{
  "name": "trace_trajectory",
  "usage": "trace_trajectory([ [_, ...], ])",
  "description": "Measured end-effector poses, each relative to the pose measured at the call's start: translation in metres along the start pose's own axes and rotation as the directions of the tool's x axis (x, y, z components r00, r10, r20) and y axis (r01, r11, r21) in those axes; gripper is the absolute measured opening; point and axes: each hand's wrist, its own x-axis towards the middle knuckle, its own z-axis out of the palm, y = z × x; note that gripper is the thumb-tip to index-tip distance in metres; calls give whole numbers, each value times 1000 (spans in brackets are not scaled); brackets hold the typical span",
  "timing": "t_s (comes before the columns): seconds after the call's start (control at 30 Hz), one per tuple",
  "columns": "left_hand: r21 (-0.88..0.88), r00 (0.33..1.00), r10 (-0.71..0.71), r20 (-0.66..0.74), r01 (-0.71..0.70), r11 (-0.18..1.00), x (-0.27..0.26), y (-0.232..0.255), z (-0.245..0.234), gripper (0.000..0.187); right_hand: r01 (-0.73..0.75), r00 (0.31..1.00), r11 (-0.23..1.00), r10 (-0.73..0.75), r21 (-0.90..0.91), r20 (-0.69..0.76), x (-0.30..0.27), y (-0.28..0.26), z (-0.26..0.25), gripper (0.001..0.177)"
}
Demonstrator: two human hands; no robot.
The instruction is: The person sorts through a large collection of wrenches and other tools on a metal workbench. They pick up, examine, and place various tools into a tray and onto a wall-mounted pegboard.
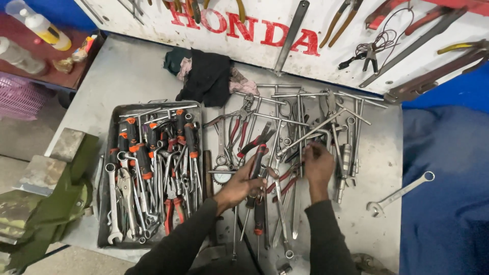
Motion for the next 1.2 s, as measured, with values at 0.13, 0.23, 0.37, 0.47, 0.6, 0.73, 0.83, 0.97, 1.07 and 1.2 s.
trace_trajectory([
  [0.13,226,996,78,44,-86,970,-4,-2,-9,72,-90,993,939,108,-332,36,54,-8,17,32],
  [0.23,160,996,86,-20,-82,984,-8,7,-1,72,-244,956,909,283,-339,71,68,9,27,34],
  [0.37,165,993,71,-98,-54,985,7,7,-4,34,-179,983,975,181,-129,10,43,-8,16,29],
  [0.47,138,984,34,-176,-9,990,8,17,3,33,-223,975,975,223,6,23,1,-25,-14,33],
  [0.6,156,935,-176,-307,232,960,11,36,13,59,-485,875,808,454,334,170,-61,-77,-59,28],
  [0.73,158,970,-97,-222,134,978,9,32,11,37,-457,885,840,397,292,243,-99,-42,-52,27],
  [0.83,150,965,-109,-238,147,978,6,37,15,33,-351,884,928,284,124,370,-119,-26,-36,31],
  [0.97,145,956,-106,-275,150,978,-6,40,18,28,-113,883,993,112,-25,455,-129,1,-5,43],
  [1.07,136,966,-40,-257,77,988,-22,40,22,30,-77,875,997,81,-27,478,-133,-27,-13,35],
  [1.2,155,965,23,-260,19,988,-38,50,32,34,-184,889,980,133,75,438,-127,-52,-28,28],
])
